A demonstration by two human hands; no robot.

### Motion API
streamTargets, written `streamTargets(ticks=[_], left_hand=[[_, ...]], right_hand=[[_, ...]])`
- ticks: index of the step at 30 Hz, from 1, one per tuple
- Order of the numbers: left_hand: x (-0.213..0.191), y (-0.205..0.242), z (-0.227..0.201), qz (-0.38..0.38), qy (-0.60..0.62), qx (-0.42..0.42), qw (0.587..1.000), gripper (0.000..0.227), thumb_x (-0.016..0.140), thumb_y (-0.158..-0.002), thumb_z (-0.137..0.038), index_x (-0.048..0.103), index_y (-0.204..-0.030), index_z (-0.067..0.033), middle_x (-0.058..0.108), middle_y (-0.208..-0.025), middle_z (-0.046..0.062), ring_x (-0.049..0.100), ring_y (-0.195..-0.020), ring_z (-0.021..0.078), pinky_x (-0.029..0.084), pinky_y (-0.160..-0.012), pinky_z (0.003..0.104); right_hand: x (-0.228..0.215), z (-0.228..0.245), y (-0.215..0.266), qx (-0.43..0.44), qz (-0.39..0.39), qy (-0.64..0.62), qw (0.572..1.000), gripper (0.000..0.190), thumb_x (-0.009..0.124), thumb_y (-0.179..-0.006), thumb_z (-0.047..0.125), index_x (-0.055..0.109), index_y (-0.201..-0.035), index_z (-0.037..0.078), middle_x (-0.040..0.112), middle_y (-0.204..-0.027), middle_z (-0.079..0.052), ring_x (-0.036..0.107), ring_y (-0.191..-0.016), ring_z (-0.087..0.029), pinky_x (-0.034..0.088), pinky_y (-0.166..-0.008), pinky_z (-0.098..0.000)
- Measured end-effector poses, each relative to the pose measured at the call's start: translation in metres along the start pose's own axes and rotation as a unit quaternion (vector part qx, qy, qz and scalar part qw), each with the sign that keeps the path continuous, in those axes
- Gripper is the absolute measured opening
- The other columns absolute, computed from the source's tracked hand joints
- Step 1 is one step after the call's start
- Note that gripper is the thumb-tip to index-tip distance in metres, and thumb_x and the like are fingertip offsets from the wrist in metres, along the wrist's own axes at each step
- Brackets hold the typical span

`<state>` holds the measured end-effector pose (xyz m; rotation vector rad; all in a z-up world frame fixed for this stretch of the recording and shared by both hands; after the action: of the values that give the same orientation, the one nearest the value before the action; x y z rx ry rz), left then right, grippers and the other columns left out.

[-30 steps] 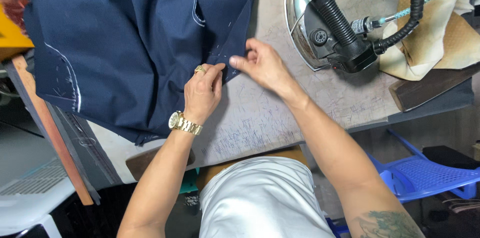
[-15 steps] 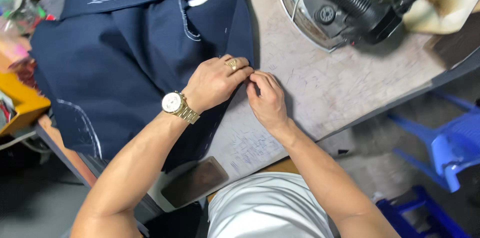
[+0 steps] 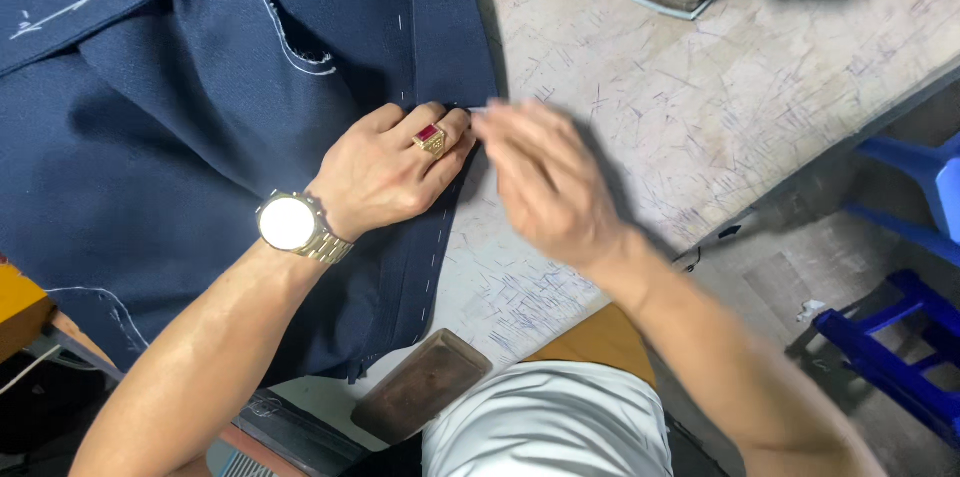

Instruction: The person irons pieces of a navy blue suit jacket, uses a small ruler to mark measurements on the fabric, and trims loose threads using small clippers.

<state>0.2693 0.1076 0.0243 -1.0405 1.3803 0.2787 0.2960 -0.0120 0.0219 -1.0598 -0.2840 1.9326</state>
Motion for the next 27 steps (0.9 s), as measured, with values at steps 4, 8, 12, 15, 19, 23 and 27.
streamTargets(ticks=[4, 8, 12, 15, 19, 23, 27], left_hand=[[0.004, 0.002, -0.006, -0.012, 0.004, 0.005, 1.000, 0.020, 0.053, -0.104, -0.007, 0.069, -0.091, -0.0050, 0.062, -0.086, 0.015, 0.060, -0.080, 0.0314, 0.041, -0.060, 0.036], [0.006, 0.008, -0.008, -0.027, -0.009, -0.013, 1.000, 0.019, 0.055, -0.102, -0.006, 0.071, -0.093, -0.0051, 0.063, -0.091, 0.015, 0.062, -0.083, 0.0323, 0.040, -0.059, 0.036], [0.008, 0.003, -0.009, -0.027, -0.031, -0.023, 0.999, 0.023, 0.050, -0.101, -0.007, 0.072, -0.102, -0.0068, 0.063, -0.090, 0.013, 0.061, -0.083, 0.0307, 0.041, -0.059, 0.035], [0.015, 0.002, -0.005, 0.007, -0.024, -0.020, 0.999, 0.023, 0.049, -0.101, -0.006, 0.070, -0.111, -0.0054, 0.064, -0.099, 0.013, 0.062, -0.088, 0.0294, 0.041, -0.059, 0.034], [0.014, -0.002, -0.003, 0.032, 0.004, -0.004, 0.999, 0.017, 0.055, -0.100, -0.005, 0.071, -0.105, -0.0041, 0.064, -0.099, 0.014, 0.062, -0.088, 0.0309, 0.040, -0.059, 0.035], [0.009, -0.006, -0.004, 0.038, 0.011, 0.007, 0.999, 0.018, 0.054, -0.102, -0.005, 0.071, -0.104, -0.0047, 0.064, -0.097, 0.014, 0.062, -0.089, 0.0319, 0.041, -0.061, 0.035], [0.007, -0.004, -0.005, 0.047, 0.013, 0.010, 0.999, 0.018, 0.055, -0.103, -0.006, 0.072, -0.106, -0.0040, 0.067, -0.098, 0.014, 0.063, -0.090, 0.0321, 0.043, -0.062, 0.035]], right_hand=[[0.013, -0.031, 0.002, 0.023, 0.069, 0.028, 0.997, 0.013, 0.060, -0.101, -0.009, 0.068, -0.110, -0.011, 0.072, -0.122, -0.023, 0.065, -0.122, -0.037, 0.045, -0.112, -0.0533], [0.009, -0.005, 0.015, 0.001, 0.056, 0.032, 0.998, 0.011, 0.061, -0.097, -0.007, 0.071, -0.100, -0.003, 0.072, -0.112, -0.018, 0.068, -0.112, -0.035, 0.051, -0.106, -0.0537], [0.018, 0.027, 0.029, -0.031, 0.032, 0.034, 0.998, 0.008, 0.064, -0.096, -0.002, 0.072, -0.094, -0.001, 0.072, -0.102, -0.019, 0.070, -0.105, -0.038, 0.055, -0.102, -0.0564], [0.030, 0.028, 0.033, -0.015, 0.044, 0.058, 0.997, 0.009, 0.062, -0.098, 0.003, 0.071, -0.095, 0.000, 0.071, -0.109, -0.021, 0.069, -0.112, -0.038, 0.054, -0.104, -0.0553], [0.032, 0.032, 0.033, 0.000, 0.048, 0.077, 0.996, 0.011, 0.062, -0.099, 0.003, 0.072, -0.097, 0.000, 0.070, -0.112, -0.022, 0.067, -0.118, -0.039, 0.049, -0.109, -0.0568], [0.034, 0.030, 0.036, 0.028, 0.063, 0.105, 0.992, 0.012, 0.059, -0.100, 0.003, 0.070, -0.099, -0.001, 0.070, -0.120, -0.023, 0.065, -0.123, -0.036, 0.044, -0.114, -0.0552], [0.037, 0.029, 0.040, 0.053, 0.063, 0.104, 0.991, 0.012, 0.060, -0.101, 0.005, 0.070, -0.100, -0.002, 0.069, -0.124, -0.022, 0.064, -0.126, -0.035, 0.041, -0.116, -0.0553]])
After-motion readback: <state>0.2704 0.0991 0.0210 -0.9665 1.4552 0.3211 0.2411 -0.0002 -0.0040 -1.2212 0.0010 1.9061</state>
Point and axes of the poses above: each hand's wrist, its own y-axis away from the middle knuckle, its own x-axis out of the palm, z = x × y, the point moved 8 cm from there along -y, towards the middle knuckle
